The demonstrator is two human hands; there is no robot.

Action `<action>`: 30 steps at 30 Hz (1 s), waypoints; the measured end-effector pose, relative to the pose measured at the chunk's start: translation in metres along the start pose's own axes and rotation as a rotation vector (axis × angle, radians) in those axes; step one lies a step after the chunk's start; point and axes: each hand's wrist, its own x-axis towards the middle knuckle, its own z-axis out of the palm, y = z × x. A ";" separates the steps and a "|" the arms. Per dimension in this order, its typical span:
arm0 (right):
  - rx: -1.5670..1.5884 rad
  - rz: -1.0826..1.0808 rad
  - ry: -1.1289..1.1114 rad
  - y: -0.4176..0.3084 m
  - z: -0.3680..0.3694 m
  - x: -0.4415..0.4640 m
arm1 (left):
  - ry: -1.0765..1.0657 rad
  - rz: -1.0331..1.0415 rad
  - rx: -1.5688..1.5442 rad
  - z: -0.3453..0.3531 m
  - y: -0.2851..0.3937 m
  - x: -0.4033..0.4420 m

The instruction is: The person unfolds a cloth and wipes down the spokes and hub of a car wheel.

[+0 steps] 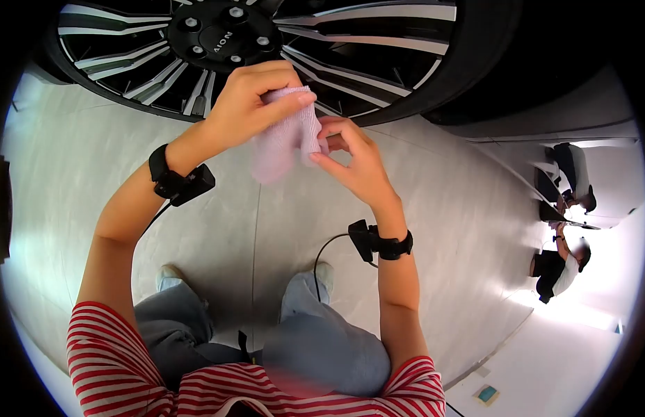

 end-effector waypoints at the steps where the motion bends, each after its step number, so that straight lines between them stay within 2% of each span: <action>1: -0.029 -0.007 -0.015 0.001 0.000 -0.001 | 0.019 -0.001 0.012 0.001 0.000 0.000; 6: -0.261 -0.063 -0.099 -0.003 -0.004 0.001 | -0.043 -0.116 -0.121 -0.003 0.003 0.000; 8: -0.262 -0.072 -0.104 -0.006 0.000 0.002 | -0.146 -0.166 -0.097 -0.011 0.005 0.001; 11: -0.239 -0.075 -0.086 0.002 0.009 -0.003 | -0.150 -0.123 -0.057 -0.007 0.000 0.000; 15: -0.225 -0.019 -0.138 0.007 0.013 -0.002 | -0.174 -0.196 -0.099 -0.008 0.010 -0.001; 17: -0.264 -0.180 -0.077 0.006 0.015 0.002 | -0.204 -0.227 -0.111 -0.011 0.016 0.003; 18: -0.285 -0.257 -0.047 0.005 0.014 0.002 | -0.210 -0.207 -0.155 -0.010 0.016 0.003; 20: -0.180 -0.210 -0.122 0.000 0.011 0.003 | -0.223 -0.172 -0.245 -0.007 0.015 0.003; 24: -0.063 -0.023 -0.249 -0.003 0.000 -0.002 | -0.317 -0.044 -0.075 -0.007 0.009 0.003; 27: -0.064 -0.035 -0.229 -0.005 -0.015 -0.004 | -0.405 -0.037 -0.025 -0.013 0.007 0.002; 30: -0.086 -0.044 -0.122 -0.012 -0.031 -0.010 | -0.532 0.082 0.113 -0.022 0.008 -0.002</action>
